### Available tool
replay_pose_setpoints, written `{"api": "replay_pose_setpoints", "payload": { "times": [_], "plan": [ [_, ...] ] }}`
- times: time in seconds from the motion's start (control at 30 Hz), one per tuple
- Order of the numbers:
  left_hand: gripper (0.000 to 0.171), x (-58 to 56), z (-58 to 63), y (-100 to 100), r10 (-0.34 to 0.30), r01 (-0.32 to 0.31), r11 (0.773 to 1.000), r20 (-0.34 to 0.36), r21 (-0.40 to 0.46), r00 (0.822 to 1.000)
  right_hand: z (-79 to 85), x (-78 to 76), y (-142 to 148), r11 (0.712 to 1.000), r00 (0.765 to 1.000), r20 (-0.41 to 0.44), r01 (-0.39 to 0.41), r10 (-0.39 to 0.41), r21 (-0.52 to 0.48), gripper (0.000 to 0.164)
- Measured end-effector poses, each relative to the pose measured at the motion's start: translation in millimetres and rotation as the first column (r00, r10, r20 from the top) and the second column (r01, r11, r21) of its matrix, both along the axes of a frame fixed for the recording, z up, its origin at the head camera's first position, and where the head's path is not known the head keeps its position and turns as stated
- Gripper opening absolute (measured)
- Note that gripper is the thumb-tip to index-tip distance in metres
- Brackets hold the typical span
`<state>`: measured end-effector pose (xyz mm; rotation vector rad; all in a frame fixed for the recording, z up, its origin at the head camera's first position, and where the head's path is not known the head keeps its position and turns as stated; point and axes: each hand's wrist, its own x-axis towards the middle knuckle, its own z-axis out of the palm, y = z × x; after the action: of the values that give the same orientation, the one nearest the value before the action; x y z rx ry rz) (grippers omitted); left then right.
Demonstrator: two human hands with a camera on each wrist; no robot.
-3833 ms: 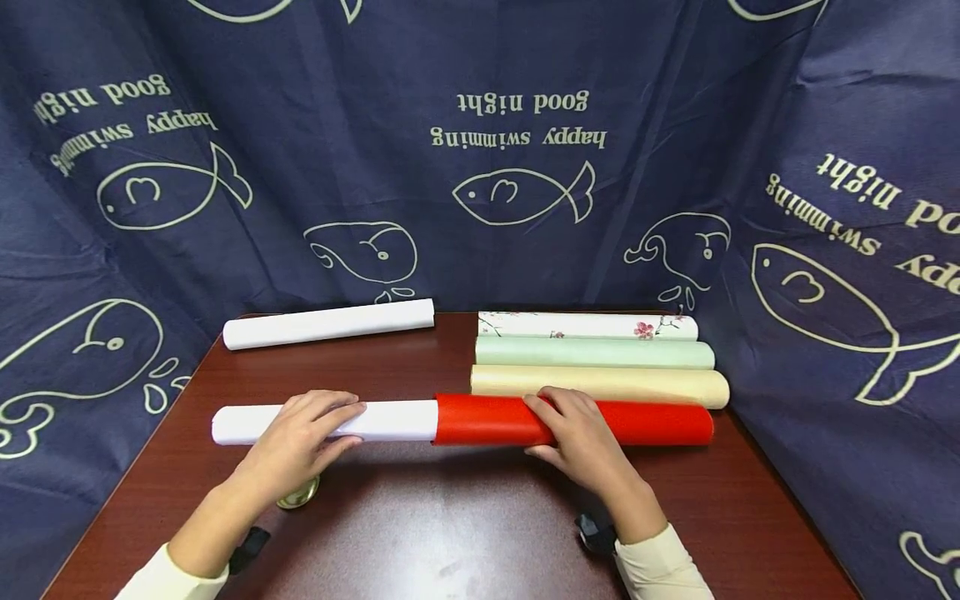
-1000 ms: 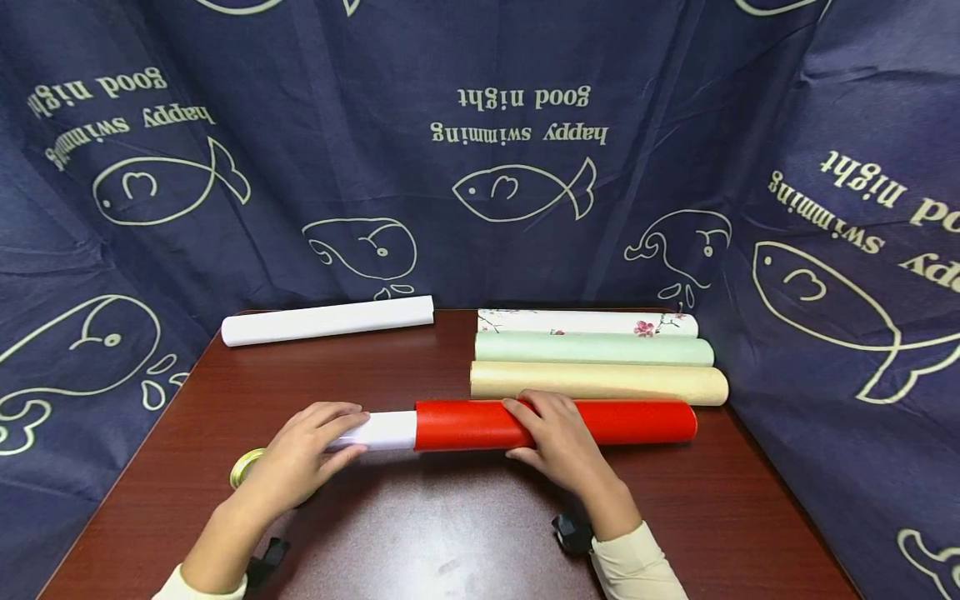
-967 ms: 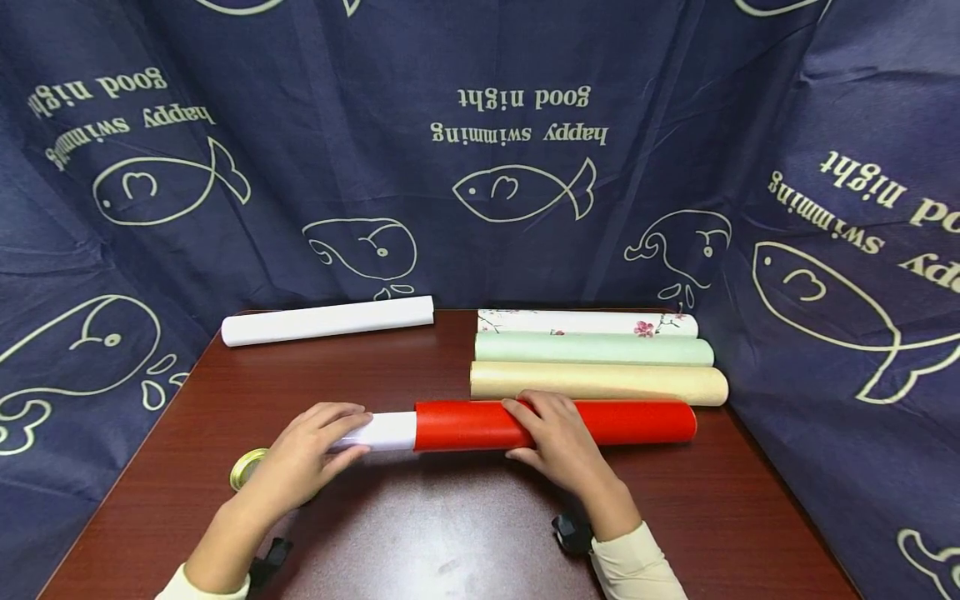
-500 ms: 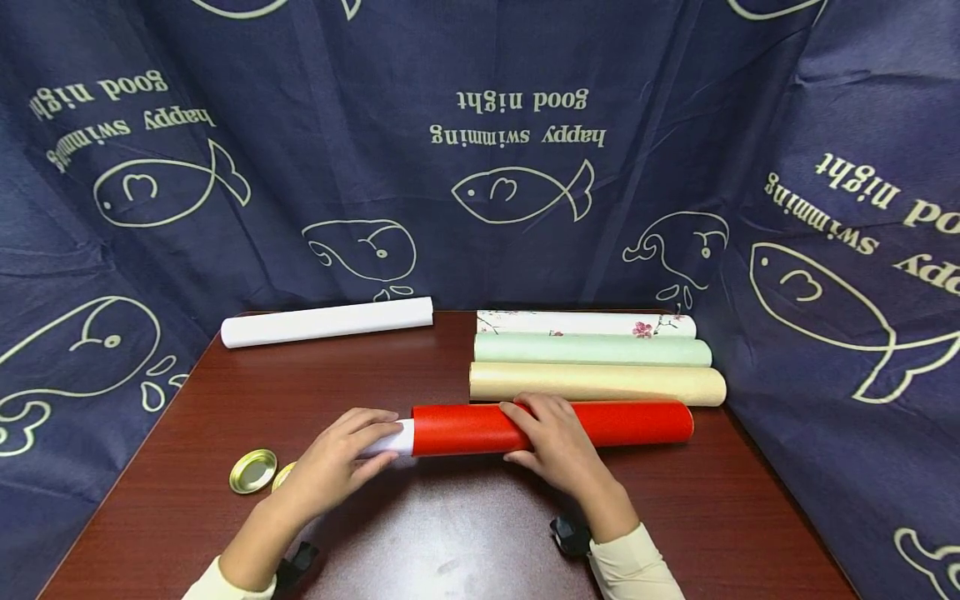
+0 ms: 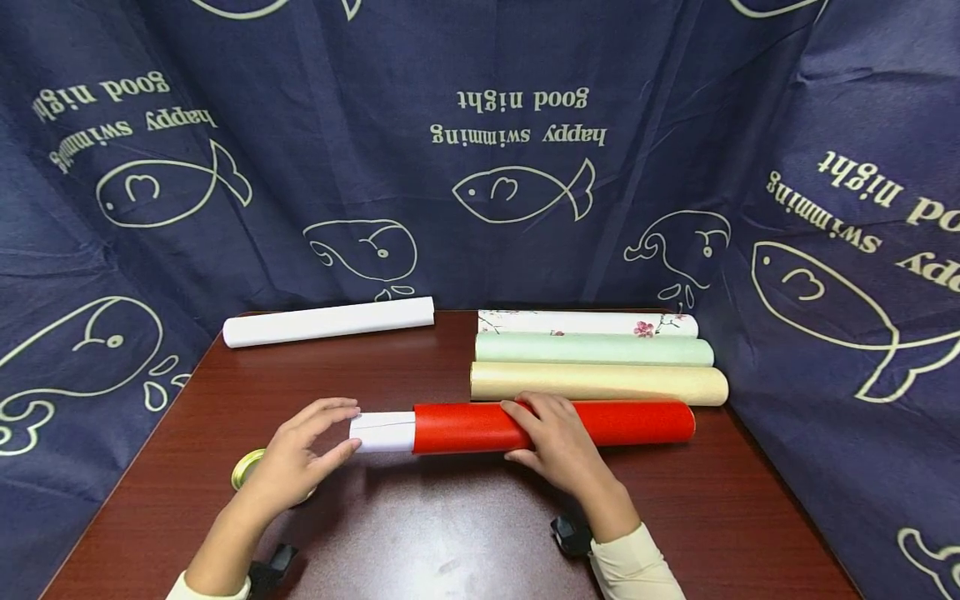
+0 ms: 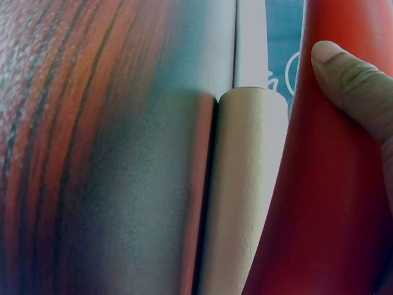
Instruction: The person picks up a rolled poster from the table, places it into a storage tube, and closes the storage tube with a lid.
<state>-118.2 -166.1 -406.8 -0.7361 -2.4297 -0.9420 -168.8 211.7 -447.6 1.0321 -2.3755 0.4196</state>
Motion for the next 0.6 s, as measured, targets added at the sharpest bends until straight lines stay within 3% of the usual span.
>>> {"api": "replay_pose_setpoints", "payload": {
  "times": [0.23, 0.6],
  "plan": [
    [0.035, 1.3, -4.0, -2, -0.032, 0.031, 0.999, 0.033, 0.035, 0.999, 1.0, 0.5, 0, 1.0, 1.0, -0.003, 0.001, -0.001, -0.002, 0.073],
    [0.037, -3.0, -19.1, 20, -0.112, 0.111, 0.99, 0.015, 0.082, 0.994, 0.3, 2.0, -1, 1.0, 1.0, 0.011, 0.015, -0.015, 0.007, 0.074]
  ]
}}
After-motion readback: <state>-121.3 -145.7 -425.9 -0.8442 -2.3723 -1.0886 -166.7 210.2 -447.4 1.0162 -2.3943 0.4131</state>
